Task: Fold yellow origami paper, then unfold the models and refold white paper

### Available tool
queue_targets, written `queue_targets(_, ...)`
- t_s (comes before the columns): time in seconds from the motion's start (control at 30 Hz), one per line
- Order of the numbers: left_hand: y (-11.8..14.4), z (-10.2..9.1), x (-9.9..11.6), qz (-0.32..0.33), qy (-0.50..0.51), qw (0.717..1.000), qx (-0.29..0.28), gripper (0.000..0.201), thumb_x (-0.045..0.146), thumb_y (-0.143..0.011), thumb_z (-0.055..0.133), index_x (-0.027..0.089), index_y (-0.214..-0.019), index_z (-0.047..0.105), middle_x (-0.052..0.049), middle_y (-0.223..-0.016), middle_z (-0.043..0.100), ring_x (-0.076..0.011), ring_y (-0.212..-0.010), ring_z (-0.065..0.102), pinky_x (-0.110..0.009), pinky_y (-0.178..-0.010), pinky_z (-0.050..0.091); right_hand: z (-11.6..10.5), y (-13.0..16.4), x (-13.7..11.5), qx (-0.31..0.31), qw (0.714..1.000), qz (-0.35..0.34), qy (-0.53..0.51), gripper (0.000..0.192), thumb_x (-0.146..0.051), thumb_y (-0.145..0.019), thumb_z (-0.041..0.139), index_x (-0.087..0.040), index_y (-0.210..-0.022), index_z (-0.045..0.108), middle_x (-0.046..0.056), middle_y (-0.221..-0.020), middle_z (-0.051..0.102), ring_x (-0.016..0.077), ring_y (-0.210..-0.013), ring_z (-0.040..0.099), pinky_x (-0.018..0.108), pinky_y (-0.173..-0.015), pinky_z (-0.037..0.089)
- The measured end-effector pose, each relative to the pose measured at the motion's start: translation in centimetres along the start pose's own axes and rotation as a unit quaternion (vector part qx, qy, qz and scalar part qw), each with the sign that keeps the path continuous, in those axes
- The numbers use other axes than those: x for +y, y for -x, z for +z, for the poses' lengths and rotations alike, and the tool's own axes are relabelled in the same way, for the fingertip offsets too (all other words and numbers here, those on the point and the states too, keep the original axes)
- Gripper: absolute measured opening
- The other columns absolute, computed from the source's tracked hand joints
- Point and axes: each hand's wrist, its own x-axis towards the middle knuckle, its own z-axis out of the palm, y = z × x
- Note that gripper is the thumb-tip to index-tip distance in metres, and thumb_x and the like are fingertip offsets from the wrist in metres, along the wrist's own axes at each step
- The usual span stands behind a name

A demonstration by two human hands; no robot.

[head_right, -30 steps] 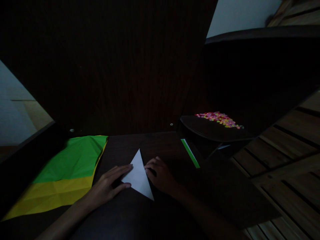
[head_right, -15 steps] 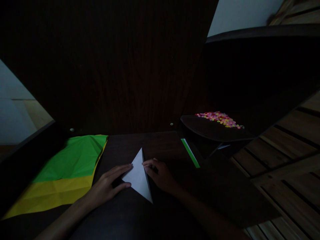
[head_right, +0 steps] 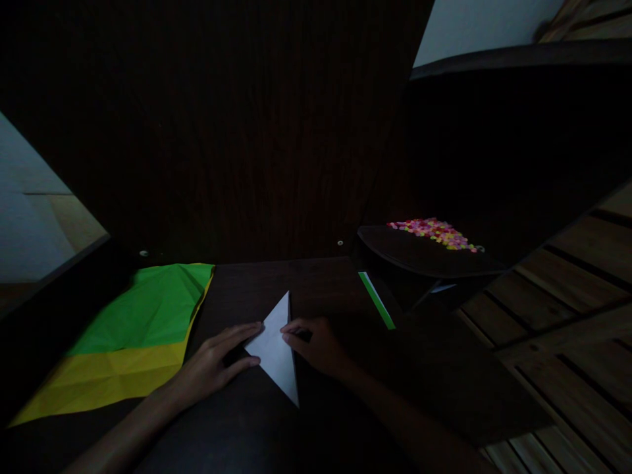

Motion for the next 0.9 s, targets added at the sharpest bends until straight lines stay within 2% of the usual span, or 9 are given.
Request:
queue_targets(0.33,-0.2,-0.28,0.13,-0.004,0.019,1.0,0.002,0.05,0.034,-0.087,0.066,0.026,-0.135,0.053,-0.008,-0.131,0.062,-0.0243,-0.119,0.06,-0.042,-0.101,0.051,0.27,-0.12,-0.05,0.023,0.998,0.031,-0.051,0.016,-0.028,-0.08,0.063,-0.018,-0.09,0.072,0.003,-0.077,0.071,0.0172,-0.071,0.065,0.029,-0.067,0.05)
queue_targets(0.7,-0.29,-0.31,0.2,0.001,0.018,1.0,0.014,0.05,0.032,-0.086,0.067,0.026,-0.134,0.054,-0.007,-0.129,0.064,-0.0238,-0.116,0.062,-0.039,-0.098,0.053,0.24,-0.03,-0.08,0.014,0.998,0.022,-0.051,0.021,-0.029,-0.085,0.057,-0.02,-0.099,0.07,0.001,-0.077,0.062,0.0156,-0.072,0.056,0.027,-0.066,0.045)
queue_targets(0.9,-0.27,-0.16,0.07,0.002,0.014,1.0,0.023,0.044,0.033,-0.087,0.066,0.023,-0.13,0.058,-0.008,-0.126,0.066,-0.0232,-0.114,0.064,-0.038,-0.097,0.054,0.09,0.13,0.02,-0.003,0.999,-0.005,-0.038,0.024,-0.029,-0.088,0.053,-0.021,-0.105,0.068,0.001,-0.081,0.059,0.0153,-0.075,0.054,0.027,-0.07,0.043)
